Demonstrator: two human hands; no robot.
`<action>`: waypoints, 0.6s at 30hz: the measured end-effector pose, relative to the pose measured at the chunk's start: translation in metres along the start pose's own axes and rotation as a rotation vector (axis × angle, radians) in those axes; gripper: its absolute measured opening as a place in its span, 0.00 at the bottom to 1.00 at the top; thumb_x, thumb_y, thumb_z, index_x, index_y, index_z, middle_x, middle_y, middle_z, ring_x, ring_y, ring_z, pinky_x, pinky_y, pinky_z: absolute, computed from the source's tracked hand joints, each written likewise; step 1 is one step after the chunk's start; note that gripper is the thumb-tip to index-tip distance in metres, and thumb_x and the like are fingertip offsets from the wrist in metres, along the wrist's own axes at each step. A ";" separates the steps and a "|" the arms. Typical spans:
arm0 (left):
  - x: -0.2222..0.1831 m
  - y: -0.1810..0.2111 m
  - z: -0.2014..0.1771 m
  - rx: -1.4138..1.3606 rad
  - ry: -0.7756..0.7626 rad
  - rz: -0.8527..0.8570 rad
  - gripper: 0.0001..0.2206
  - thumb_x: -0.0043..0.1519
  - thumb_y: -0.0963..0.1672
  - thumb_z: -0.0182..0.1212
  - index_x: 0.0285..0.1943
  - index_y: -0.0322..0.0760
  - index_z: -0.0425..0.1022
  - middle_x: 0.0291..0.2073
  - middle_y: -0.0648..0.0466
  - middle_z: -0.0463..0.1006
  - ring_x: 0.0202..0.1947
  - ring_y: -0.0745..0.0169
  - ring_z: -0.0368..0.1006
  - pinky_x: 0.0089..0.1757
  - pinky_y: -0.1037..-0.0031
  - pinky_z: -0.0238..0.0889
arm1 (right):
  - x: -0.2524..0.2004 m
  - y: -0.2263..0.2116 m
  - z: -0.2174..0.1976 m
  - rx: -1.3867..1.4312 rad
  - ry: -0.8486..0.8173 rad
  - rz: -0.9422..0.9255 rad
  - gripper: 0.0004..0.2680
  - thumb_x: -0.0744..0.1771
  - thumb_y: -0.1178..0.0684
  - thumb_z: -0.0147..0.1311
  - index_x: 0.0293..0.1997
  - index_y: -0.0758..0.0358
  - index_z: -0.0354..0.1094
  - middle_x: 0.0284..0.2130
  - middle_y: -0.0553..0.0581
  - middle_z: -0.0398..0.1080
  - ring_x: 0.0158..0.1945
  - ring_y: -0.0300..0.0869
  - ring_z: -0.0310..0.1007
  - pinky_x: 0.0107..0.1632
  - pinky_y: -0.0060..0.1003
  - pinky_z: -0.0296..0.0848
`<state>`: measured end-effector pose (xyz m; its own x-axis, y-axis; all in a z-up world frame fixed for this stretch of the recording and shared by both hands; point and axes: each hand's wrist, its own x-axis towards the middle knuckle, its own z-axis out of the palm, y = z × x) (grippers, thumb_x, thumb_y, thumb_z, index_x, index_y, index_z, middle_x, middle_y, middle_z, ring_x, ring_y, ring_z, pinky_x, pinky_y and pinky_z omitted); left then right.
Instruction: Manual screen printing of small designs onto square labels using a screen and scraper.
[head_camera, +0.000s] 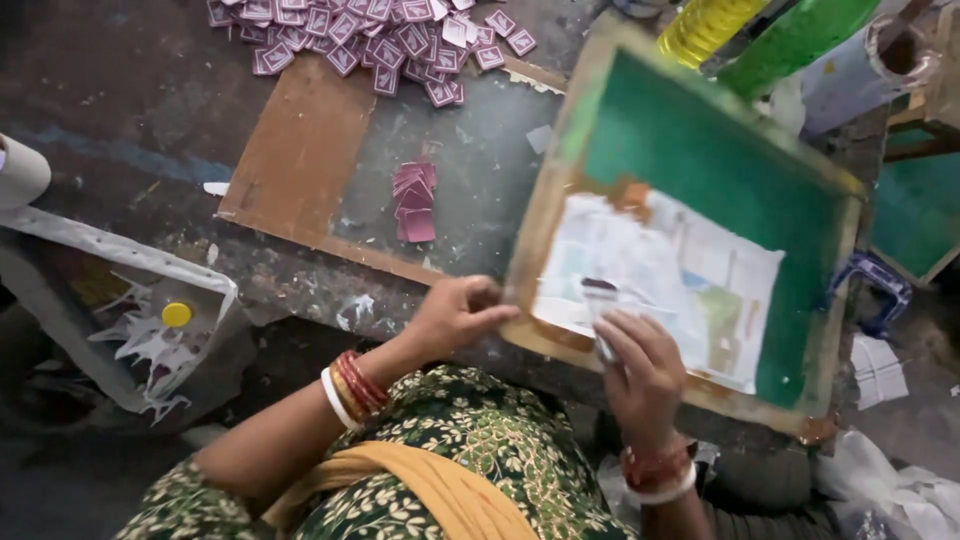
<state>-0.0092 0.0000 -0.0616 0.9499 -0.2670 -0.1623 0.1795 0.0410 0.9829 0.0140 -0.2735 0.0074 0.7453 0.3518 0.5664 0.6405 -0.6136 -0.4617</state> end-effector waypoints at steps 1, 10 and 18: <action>-0.008 0.004 -0.004 0.337 0.152 -0.092 0.23 0.57 0.52 0.70 0.49 0.28 0.79 0.32 0.47 0.85 0.30 0.62 0.81 0.34 0.70 0.75 | 0.009 -0.001 0.005 -0.004 -0.166 -0.011 0.12 0.63 0.63 0.56 0.50 0.58 0.76 0.50 0.57 0.77 0.58 0.51 0.75 0.67 0.50 0.67; -0.004 -0.062 -0.007 0.596 0.235 -0.026 0.22 0.44 0.49 0.77 0.37 0.31 0.71 0.26 0.43 0.78 0.30 0.42 0.77 0.34 0.59 0.68 | 0.079 0.066 0.083 -0.100 -0.303 -0.018 0.09 0.66 0.58 0.61 0.50 0.53 0.78 0.44 0.54 0.79 0.48 0.47 0.78 0.70 0.54 0.58; -0.006 -0.054 -0.007 0.538 0.240 -0.086 0.21 0.44 0.48 0.77 0.35 0.30 0.71 0.24 0.45 0.78 0.27 0.47 0.76 0.33 0.62 0.68 | 0.075 0.061 0.099 -0.067 -0.296 -0.012 0.10 0.65 0.60 0.60 0.50 0.54 0.77 0.44 0.56 0.79 0.48 0.48 0.78 0.70 0.53 0.57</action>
<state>-0.0229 0.0059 -0.1141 0.9802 -0.0203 -0.1972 0.1632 -0.4818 0.8609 0.1274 -0.2147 -0.0465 0.7653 0.5444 0.3435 0.6437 -0.6496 -0.4047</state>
